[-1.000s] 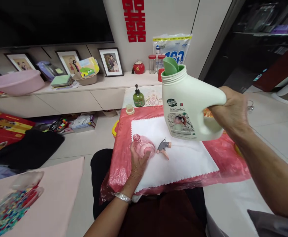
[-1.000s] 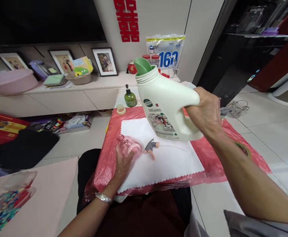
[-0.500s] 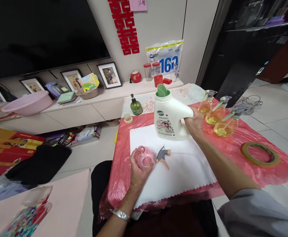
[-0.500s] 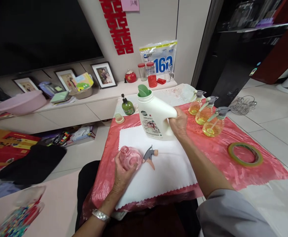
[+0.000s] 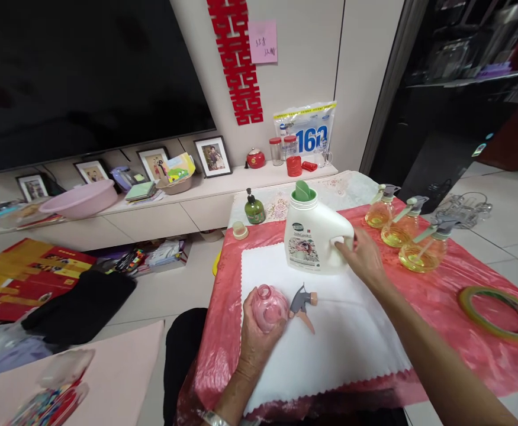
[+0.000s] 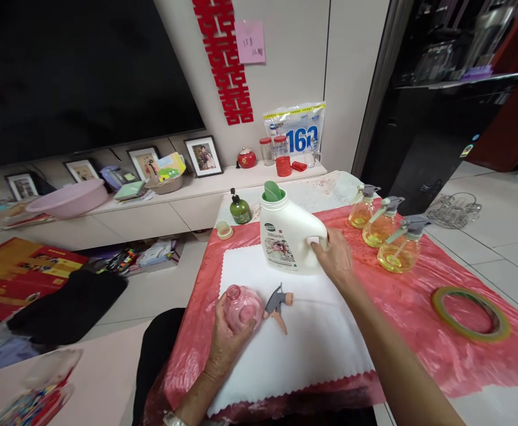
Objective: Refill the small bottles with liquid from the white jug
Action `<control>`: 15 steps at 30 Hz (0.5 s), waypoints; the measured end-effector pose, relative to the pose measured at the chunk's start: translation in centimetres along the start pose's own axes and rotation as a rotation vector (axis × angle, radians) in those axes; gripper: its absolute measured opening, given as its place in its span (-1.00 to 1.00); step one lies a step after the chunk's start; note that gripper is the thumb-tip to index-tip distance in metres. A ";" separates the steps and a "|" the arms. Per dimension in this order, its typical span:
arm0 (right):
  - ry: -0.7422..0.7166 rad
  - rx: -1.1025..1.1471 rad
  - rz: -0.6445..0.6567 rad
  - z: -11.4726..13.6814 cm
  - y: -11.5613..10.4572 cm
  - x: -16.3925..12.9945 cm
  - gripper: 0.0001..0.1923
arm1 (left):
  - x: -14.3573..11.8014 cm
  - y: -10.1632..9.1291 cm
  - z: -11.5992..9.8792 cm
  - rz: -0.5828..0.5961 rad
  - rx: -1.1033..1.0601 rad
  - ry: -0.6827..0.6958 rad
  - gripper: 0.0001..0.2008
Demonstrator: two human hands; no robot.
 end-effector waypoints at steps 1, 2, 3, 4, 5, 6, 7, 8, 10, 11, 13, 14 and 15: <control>0.000 0.002 -0.026 -0.6 -0.4 -0.9 -0.52 | 0.0 0.0 0.1 -0.005 -0.013 0.003 -0.20; 0.009 0.006 -0.055 -1.4 -0.9 -1.8 -0.48 | -0.1 0.1 0.3 -0.014 -0.024 0.005 -0.20; 0.023 0.010 -0.083 -2.1 -1.2 -2.9 -0.45 | -0.1 0.1 0.3 -0.020 -0.032 0.005 -0.20; 0.037 0.012 -0.099 -2.9 -1.3 -4.1 -0.45 | -0.1 0.1 0.3 -0.023 -0.035 0.003 -0.19; 0.035 0.010 -0.093 -3.4 -1.3 -5.3 -0.47 | -0.1 0.1 0.3 -0.018 -0.038 -0.003 -0.19; 0.017 0.002 -0.059 -3.7 -1.0 -6.5 -0.51 | -0.2 0.2 0.3 -0.013 -0.039 -0.012 -0.19; -0.016 -0.010 -0.008 -3.8 -0.5 -7.7 -0.56 | -0.2 0.2 0.2 -0.011 -0.042 -0.020 -0.19; -0.058 -0.027 0.052 -3.7 0.1 -8.8 -0.59 | -0.2 0.2 0.1 -0.005 -0.048 -0.026 -0.19; -0.144 -0.078 0.170 -3.2 1.3 -10.7 -0.64 | -0.1 0.2 -0.1 -0.001 -0.060 -0.030 -0.18; -0.179 -0.112 0.220 -2.8 1.9 -11.4 -0.65 | -0.1 0.2 -0.1 -0.003 -0.065 -0.027 -0.18; -0.226 -0.192 0.300 -2.0 2.9 -12.5 -0.63 | 0.0 0.2 -0.3 -0.016 -0.064 -0.012 -0.17; -0.240 -0.233 0.335 -1.7 3.3 -12.8 -0.61 | 0.0 0.2 -0.3 -0.022 -0.060 -0.008 -0.17; -0.251 -0.271 0.366 -1.4 3.7 -13.0 -0.60 | 0.0 0.2 -0.4 -0.027 -0.055 -0.006 -0.16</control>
Point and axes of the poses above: each hand's wrist, its own x-axis towards the middle knuckle, its own y-axis out of the palm, z = x × y, the point moved 5 cm from there along x, towards the middle knuckle, and after that the axes turned 14 degrees about y, right-handed, at the moved point
